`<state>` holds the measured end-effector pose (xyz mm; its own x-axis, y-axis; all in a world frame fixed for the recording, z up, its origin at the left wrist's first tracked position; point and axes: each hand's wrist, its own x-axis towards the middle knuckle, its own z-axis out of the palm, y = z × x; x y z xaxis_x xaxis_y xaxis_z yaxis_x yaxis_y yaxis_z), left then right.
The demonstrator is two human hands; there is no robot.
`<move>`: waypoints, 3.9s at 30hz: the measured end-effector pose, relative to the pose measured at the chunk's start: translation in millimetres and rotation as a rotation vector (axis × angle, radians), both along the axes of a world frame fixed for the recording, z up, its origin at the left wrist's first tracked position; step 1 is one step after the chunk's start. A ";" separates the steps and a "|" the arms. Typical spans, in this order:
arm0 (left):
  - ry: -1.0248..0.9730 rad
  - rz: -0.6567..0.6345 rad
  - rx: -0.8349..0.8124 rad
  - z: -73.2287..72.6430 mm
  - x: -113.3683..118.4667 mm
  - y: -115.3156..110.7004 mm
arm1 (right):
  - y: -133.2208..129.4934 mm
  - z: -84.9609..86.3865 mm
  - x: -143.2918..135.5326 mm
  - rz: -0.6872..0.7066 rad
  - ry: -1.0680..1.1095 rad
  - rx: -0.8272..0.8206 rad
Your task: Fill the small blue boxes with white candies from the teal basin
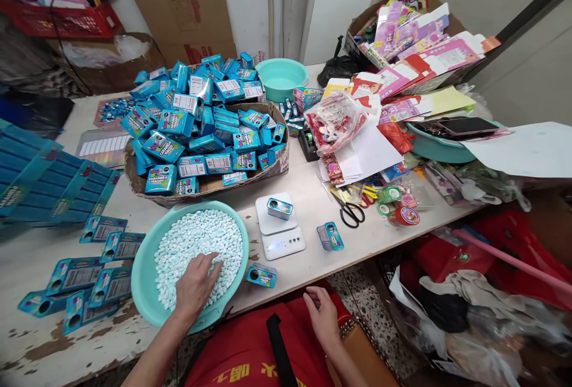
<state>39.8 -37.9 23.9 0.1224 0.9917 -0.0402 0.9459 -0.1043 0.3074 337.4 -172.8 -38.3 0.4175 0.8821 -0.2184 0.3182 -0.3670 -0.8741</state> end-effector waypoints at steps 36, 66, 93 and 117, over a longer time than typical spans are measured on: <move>-1.759 0.651 0.168 103.3 23.5 55.6 | 154.1 130.8 -141.1 0.683 -0.263 0.501; -0.450 0.413 -0.054 14.5 -30.4 55.9 | 183.3 77.7 -29.2 0.171 -0.090 0.294; -0.852 0.546 -0.197 11.2 12.0 69.8 | 63.8 40.6 23.3 -0.113 0.024 0.032; -0.500 -0.022 0.023 29.0 87.6 93.5 | 89.8 32.5 8.3 -0.023 0.076 0.038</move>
